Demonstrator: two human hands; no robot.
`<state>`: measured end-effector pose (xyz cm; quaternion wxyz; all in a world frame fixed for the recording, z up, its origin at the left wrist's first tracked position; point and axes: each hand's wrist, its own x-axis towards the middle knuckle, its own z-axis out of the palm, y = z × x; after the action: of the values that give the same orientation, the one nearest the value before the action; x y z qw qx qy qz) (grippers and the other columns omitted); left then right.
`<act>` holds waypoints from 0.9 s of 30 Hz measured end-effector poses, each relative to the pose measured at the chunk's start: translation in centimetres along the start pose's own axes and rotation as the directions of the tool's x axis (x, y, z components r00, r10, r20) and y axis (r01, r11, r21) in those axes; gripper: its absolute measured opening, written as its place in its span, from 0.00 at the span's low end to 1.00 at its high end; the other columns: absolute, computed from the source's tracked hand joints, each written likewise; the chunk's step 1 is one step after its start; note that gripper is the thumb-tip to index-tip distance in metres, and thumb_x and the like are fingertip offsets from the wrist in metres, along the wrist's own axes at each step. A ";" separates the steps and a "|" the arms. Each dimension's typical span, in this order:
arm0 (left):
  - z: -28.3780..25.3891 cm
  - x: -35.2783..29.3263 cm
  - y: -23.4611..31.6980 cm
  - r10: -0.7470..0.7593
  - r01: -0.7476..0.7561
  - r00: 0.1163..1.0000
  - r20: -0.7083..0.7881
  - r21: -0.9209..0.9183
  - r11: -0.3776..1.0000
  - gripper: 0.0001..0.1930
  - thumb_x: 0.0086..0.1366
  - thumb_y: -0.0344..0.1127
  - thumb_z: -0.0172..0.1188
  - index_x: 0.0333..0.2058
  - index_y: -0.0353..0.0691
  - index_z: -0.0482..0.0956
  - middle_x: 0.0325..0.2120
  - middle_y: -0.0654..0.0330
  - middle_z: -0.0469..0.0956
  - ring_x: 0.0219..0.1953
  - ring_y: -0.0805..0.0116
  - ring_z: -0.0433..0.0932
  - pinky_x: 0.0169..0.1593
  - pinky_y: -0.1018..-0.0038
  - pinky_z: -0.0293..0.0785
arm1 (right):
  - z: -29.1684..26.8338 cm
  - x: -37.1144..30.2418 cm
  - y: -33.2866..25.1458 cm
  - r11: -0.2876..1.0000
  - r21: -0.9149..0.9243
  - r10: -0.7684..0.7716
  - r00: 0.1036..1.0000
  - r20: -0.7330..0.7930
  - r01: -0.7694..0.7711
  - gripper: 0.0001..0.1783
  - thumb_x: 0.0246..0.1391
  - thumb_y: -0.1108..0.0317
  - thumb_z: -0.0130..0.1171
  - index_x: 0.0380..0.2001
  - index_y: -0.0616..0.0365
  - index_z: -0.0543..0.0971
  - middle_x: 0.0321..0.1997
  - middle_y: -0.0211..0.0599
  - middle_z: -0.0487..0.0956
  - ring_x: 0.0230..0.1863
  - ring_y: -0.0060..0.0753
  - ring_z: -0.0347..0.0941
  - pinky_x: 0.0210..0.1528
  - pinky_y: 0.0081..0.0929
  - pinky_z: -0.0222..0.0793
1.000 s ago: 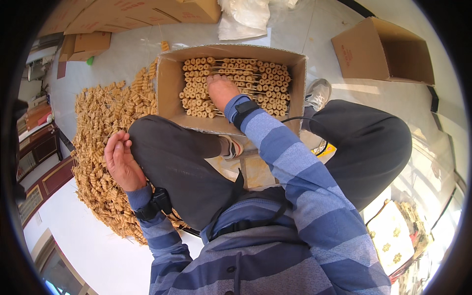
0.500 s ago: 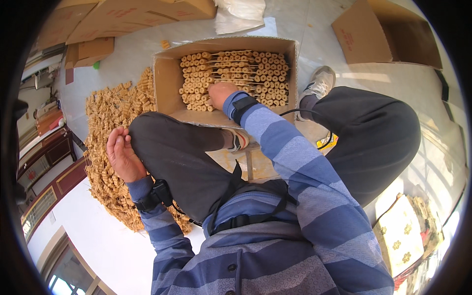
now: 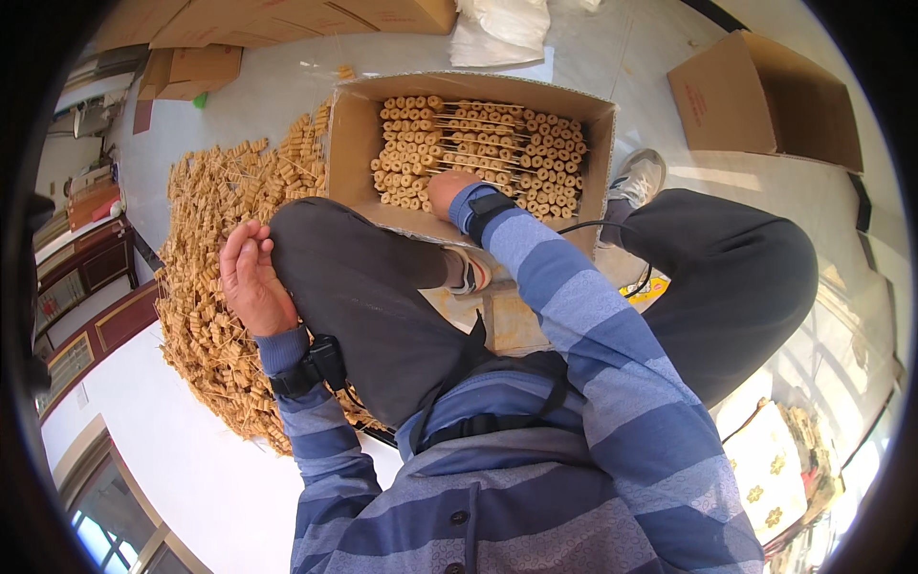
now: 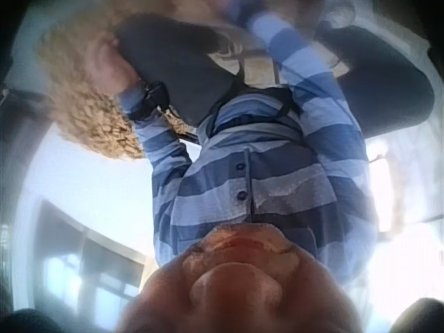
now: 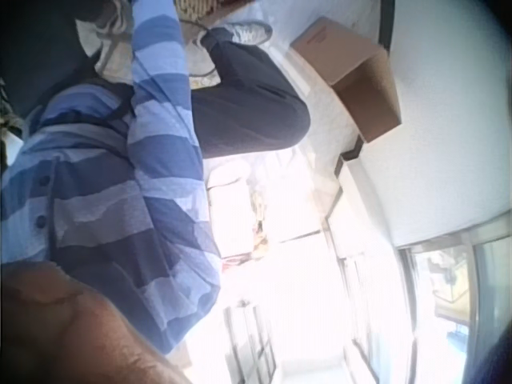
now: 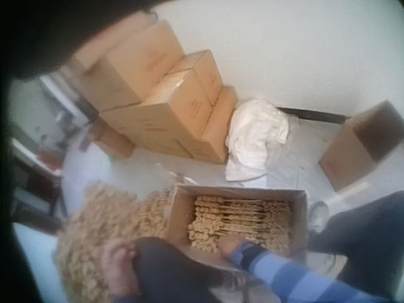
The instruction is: The person sits on the floor and repeatedly picks up small cylindrical snack pieces, threading them onto thin wooden sticks. The person then places the completed skewers into a cardboard box. The process is repeated continuously.
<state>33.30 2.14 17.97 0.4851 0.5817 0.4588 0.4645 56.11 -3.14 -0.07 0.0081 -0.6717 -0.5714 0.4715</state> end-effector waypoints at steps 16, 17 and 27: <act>-7.6 -7.7 -5.3 -0.328 0.266 0.944 -0.033 -0.513 0.816 0.14 0.71 0.29 0.53 0.52 0.32 0.75 0.45 0.52 0.80 0.44 0.65 0.80 0.50 0.70 0.77 | -1.7 -4.5 -2.3 0.967 0.125 -0.202 0.969 -0.139 0.220 0.26 0.65 0.48 0.51 0.47 0.64 0.79 0.44 0.58 0.81 0.48 0.58 0.77 0.51 0.45 0.71; -9.2 -10.0 -7.2 -0.425 0.347 0.903 -0.060 -0.479 0.806 0.13 0.72 0.29 0.52 0.52 0.33 0.77 0.43 0.54 0.81 0.43 0.66 0.80 0.49 0.69 0.78 | -1.8 -5.8 -2.5 0.915 0.146 -0.339 0.914 -0.223 0.375 0.28 0.65 0.48 0.53 0.51 0.64 0.77 0.48 0.57 0.80 0.49 0.57 0.77 0.52 0.43 0.71; -21.1 -32.8 -24.7 -0.929 0.921 0.278 -0.245 -0.207 0.331 0.17 0.67 0.34 0.57 0.53 0.39 0.76 0.42 0.58 0.78 0.38 0.63 0.83 0.41 0.68 0.83 | 0.8 -11.3 -2.5 0.811 -0.513 -0.428 0.883 -0.193 0.281 0.12 0.64 0.68 0.50 0.49 0.56 0.70 0.31 0.51 0.80 0.32 0.57 0.78 0.31 0.47 0.72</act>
<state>5.60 -24.56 -7.54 0.5894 0.1186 0.7761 0.1905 54.79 -11.41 7.91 0.0201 -0.5965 -0.7768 0.2009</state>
